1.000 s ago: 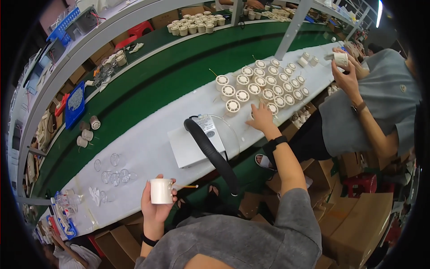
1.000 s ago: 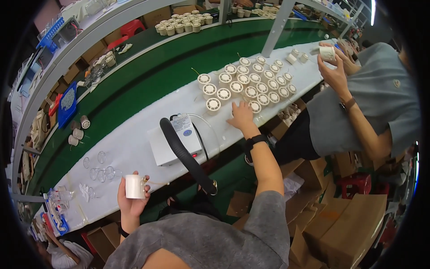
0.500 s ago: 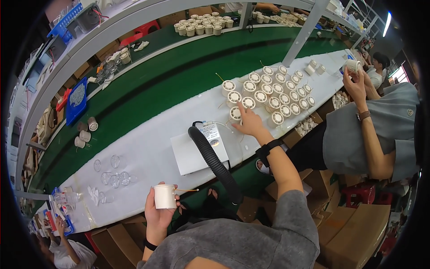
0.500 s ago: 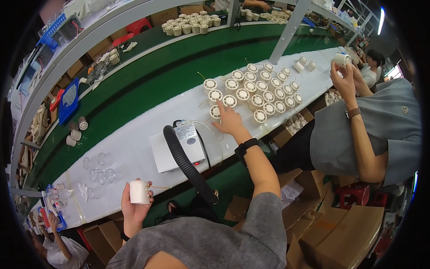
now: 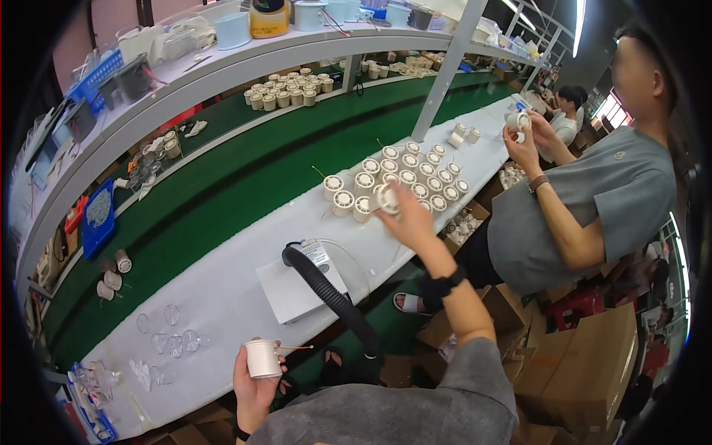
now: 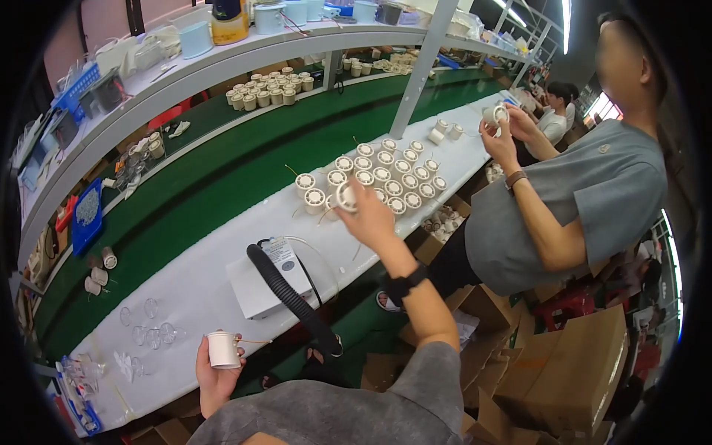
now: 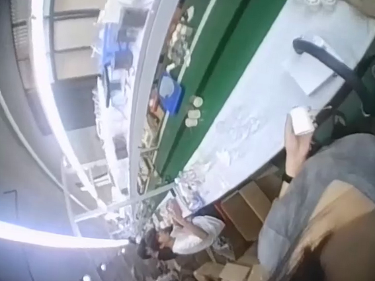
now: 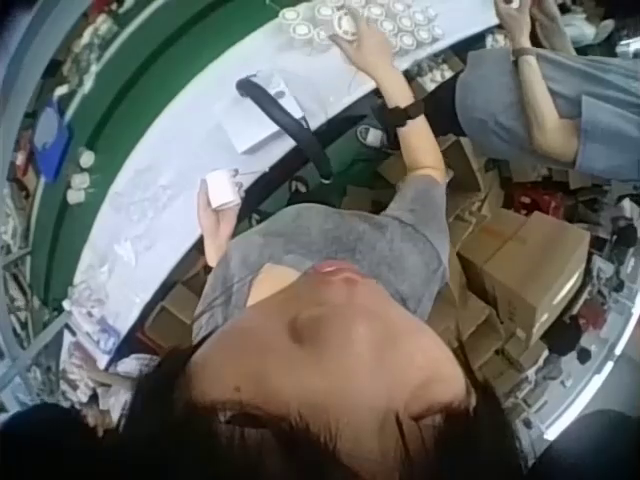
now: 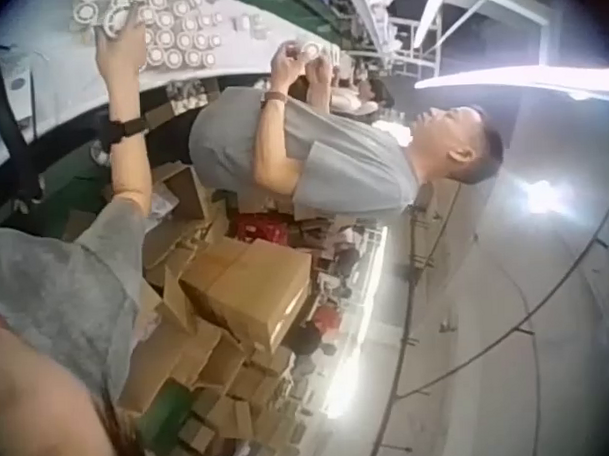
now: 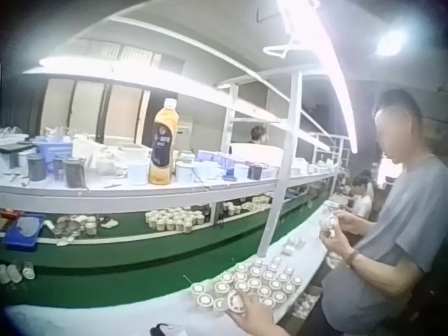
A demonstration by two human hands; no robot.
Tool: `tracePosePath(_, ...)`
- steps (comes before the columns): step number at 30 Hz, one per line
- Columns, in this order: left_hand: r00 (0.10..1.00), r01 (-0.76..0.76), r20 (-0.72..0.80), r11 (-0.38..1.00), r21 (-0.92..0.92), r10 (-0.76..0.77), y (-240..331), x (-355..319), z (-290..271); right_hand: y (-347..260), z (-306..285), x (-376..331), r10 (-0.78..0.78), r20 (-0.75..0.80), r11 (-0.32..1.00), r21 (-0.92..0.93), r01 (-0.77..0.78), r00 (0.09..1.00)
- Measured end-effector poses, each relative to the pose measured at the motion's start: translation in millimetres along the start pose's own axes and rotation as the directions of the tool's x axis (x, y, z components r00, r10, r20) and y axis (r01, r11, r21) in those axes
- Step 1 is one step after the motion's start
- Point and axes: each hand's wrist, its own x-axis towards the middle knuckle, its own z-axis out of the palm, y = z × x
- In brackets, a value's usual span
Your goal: The person fits a plastic cover onto a fan, places the assembly into a plastic bag, and sets it into a cardboard box. They repeat this process, handling the fans, covers, and bags one at a time by hand.
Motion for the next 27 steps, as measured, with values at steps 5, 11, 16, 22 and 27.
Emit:
tracePosePath(5,0.994,0.084,0.069,0.996,-0.008,-0.083,11.2,1.1,-21.4,-120.6,-117.0,-41.4,-0.278,-0.041,0.902,0.332,0.275,0.960)
tracePosePath(11,0.987,0.079,0.143,0.997,-0.016,-0.076,31.9,-16.3,-51.8,-263.1,-83.7,-101.0,-0.593,0.398,0.791,0.451,0.413,0.700)
tracePosePath(16,0.989,-0.119,0.108,0.976,0.182,0.100,70.6,-51.0,-120.1,-314.3,95.7,-99.5,-0.463,0.352,0.885,0.140,0.443,0.813)
tracePosePath(22,0.984,-0.178,0.066,0.936,0.303,0.166,99.4,-91.3,-159.0,-301.4,246.2,-98.5,-0.240,0.463,0.947,-0.080,0.310,0.853)
tracePosePath(27,0.988,-0.154,0.056,0.947,0.281,0.144,109.7,-93.1,-164.2,-293.4,209.2,-99.7,-0.265,0.424,0.939,-0.090,0.332,0.866)
